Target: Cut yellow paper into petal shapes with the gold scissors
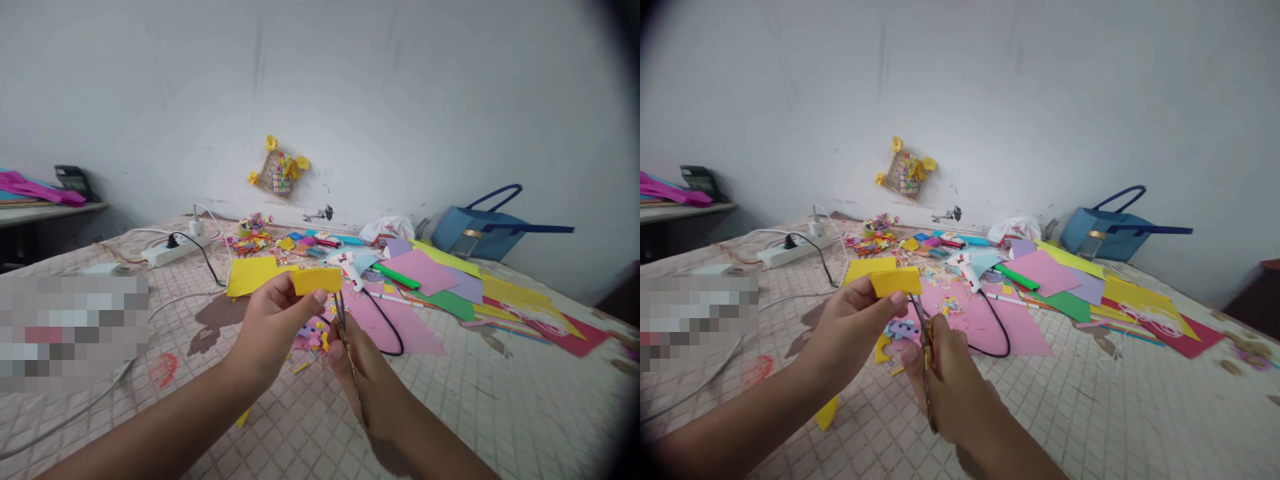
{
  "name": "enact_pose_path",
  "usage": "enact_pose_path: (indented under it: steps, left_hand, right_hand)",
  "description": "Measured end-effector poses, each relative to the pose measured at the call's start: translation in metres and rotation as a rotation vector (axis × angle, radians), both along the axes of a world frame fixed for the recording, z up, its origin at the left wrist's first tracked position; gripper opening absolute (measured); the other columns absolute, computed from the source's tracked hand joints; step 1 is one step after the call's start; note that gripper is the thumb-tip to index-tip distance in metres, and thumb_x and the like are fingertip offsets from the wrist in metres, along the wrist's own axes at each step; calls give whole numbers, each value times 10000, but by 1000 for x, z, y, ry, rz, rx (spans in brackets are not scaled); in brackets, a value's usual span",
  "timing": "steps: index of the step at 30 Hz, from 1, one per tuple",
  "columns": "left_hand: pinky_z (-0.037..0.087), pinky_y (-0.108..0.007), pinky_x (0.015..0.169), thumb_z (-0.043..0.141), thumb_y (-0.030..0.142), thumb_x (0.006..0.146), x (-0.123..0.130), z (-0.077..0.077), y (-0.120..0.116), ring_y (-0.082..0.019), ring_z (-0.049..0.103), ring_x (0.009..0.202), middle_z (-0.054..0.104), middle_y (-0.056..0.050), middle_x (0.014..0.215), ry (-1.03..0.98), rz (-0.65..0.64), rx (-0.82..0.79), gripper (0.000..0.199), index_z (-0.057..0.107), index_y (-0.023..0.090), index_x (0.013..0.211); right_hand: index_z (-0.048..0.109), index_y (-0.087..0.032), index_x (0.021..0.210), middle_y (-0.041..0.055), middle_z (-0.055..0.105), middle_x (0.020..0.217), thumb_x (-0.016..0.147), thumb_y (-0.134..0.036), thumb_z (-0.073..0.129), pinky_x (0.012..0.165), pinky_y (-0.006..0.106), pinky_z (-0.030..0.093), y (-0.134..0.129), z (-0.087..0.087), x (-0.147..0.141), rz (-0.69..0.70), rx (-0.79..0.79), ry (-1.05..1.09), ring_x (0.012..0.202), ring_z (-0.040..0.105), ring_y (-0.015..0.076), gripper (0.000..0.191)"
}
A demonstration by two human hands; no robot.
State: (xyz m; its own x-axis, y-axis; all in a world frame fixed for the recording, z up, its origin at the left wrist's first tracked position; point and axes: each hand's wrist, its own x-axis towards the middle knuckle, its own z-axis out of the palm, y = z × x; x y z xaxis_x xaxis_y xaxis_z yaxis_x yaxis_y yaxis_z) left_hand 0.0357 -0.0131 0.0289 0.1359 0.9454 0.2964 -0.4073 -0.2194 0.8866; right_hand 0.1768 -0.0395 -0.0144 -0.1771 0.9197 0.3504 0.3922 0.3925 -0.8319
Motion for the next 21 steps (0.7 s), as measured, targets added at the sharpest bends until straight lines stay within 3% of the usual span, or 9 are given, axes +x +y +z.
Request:
enact_pose_path:
  steps: [8,16,21]
  left_hand:
    - [408,-164,542,650,156,704,7,-2,-8,-57,510,563,587,46,617,37,-50,-64,63,619,154,758]
    - [458,-234,699,671,168,690,8,-4,-6,-120,580,761,640,-22,863,-65,-117,-58,217,594,160,892]
    - [460,-233,650,697,208,674,12,-10,-11,-113,570,686,619,-5,762,-90,-168,-98,206,596,160,848]
  right_hand:
    - [537,-215,805,2,500,690,812,-523,495,696,317,415,1,-1,1,27,-3,68,725,484,195,312]
    - [557,-222,822,12,535,705,791,-512,537,714,333,416,-1,-1,1,32,-12,90,740,506,209,292]
    - [559,-228,842,22,551,721,795,-495,537,676,337,432,-3,-1,1,15,-33,96,729,534,218,272]
